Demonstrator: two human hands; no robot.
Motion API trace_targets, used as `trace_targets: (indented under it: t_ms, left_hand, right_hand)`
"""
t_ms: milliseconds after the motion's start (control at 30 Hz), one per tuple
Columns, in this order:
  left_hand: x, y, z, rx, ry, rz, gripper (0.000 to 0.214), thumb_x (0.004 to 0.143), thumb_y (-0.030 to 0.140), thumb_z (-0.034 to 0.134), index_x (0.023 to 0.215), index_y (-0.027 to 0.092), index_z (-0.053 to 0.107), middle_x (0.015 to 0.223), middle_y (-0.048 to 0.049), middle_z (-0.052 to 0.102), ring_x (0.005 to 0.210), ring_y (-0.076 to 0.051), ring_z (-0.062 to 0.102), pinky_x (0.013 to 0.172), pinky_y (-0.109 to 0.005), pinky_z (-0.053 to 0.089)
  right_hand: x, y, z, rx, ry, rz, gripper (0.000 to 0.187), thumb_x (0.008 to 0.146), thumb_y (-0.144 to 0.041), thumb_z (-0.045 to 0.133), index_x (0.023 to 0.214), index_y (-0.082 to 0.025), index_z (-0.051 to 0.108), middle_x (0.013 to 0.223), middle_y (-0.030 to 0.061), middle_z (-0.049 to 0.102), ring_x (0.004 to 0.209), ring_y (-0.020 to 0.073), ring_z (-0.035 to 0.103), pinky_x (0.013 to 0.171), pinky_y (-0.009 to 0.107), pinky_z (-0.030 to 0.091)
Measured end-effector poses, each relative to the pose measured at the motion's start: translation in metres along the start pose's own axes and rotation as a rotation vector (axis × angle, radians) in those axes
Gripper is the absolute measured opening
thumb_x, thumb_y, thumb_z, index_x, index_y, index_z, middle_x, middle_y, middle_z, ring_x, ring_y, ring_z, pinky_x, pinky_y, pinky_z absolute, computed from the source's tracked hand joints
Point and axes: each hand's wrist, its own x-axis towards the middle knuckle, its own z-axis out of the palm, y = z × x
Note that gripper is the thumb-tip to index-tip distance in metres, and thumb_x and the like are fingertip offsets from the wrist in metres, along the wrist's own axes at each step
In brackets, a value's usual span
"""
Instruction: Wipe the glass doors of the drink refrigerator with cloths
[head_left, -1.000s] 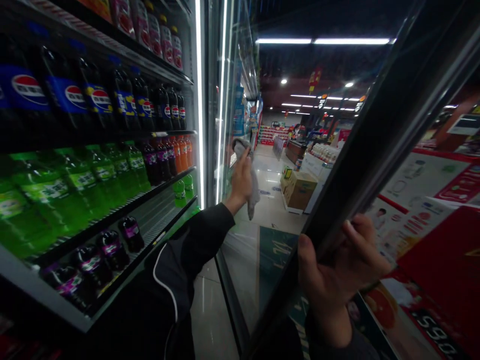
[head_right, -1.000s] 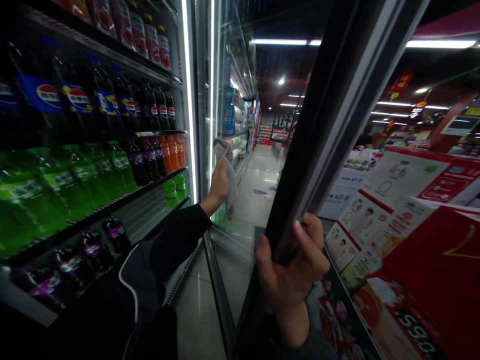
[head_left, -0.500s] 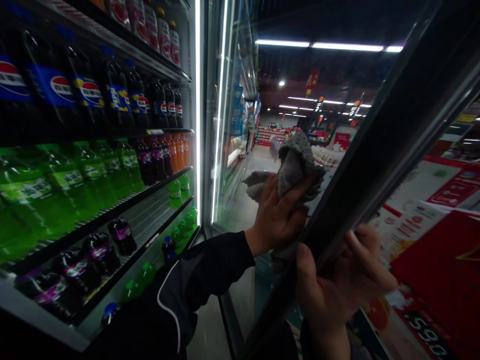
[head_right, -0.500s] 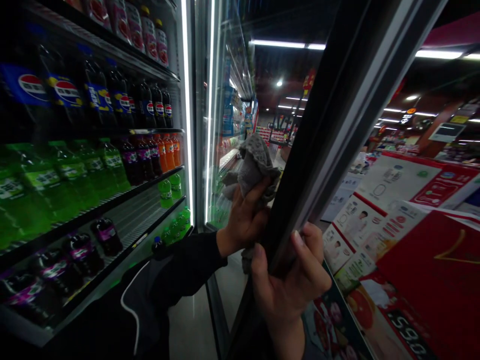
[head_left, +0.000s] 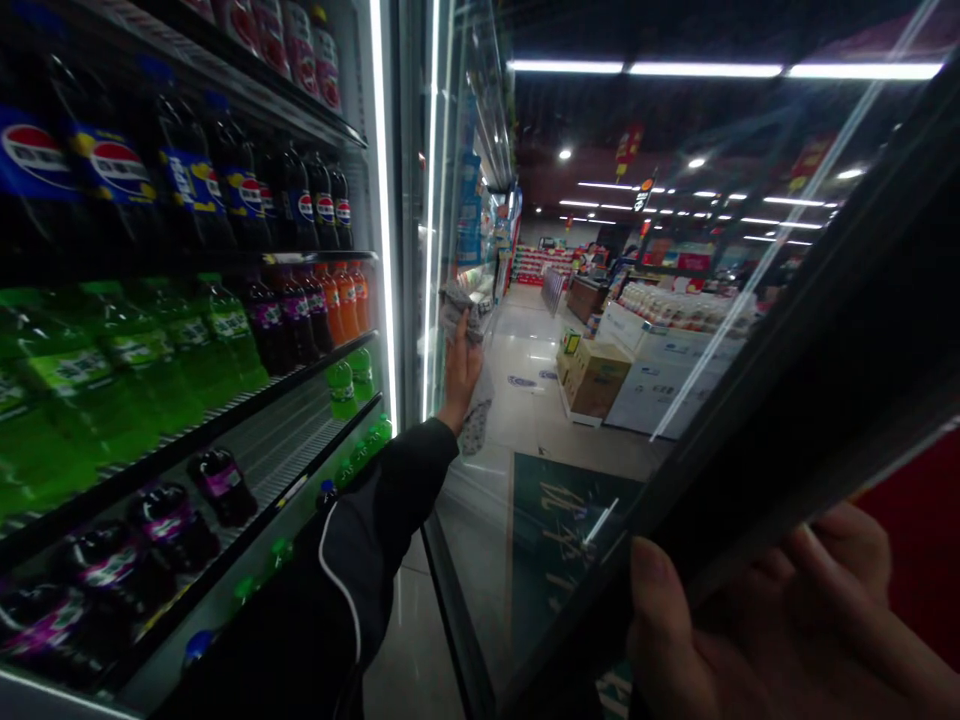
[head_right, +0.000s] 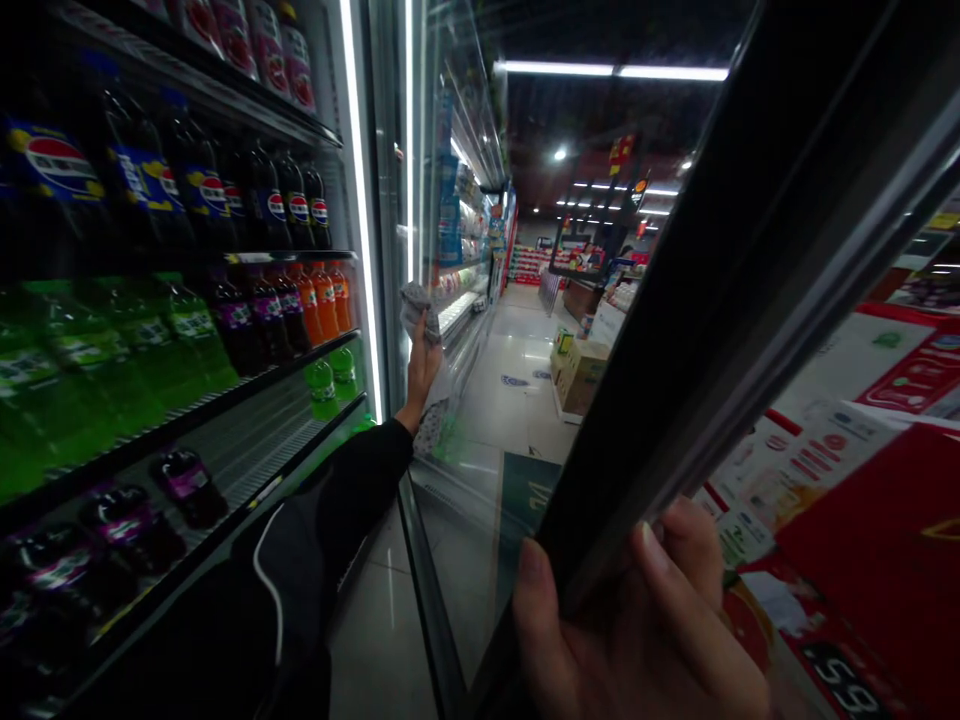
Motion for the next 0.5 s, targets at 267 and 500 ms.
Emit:
trace_targets:
  t_ms: [267, 500]
  left_hand:
    - [0.005, 0.044, 0.008, -0.118, 0.070, -0.235, 0.066, 0.116, 0.062, 0.038, 0.171, 0.027, 0.040, 0.186, -0.0069, 0.038, 0.177, -0.029, 0.028, 0.148, -0.053, 0.019]
    - [-0.043, 0.189, 0.013, -0.167, -0.124, 0.071, 0.060, 0.119, 0.053, 0.025, 0.172, 0.030, 0.041, 0.182, -0.0044, 0.044, 0.176, -0.027, 0.031, 0.149, -0.056, 0.017]
  right_hand:
    - [0.001, -0.020, 0.004, 0.006, -0.025, 0.127, 0.091, 0.071, -0.030, 0.100, 0.149, -0.028, 0.053, 0.148, 0.0089, 0.060, 0.138, 0.0301, 0.060, 0.116, 0.056, 0.052]
    - [-0.003, -0.025, 0.005, -0.003, -0.049, 0.174, 0.085, 0.077, -0.030, 0.094, 0.150, -0.030, 0.049, 0.150, 0.0109, 0.057, 0.141, 0.0327, 0.060, 0.121, 0.067, 0.048]
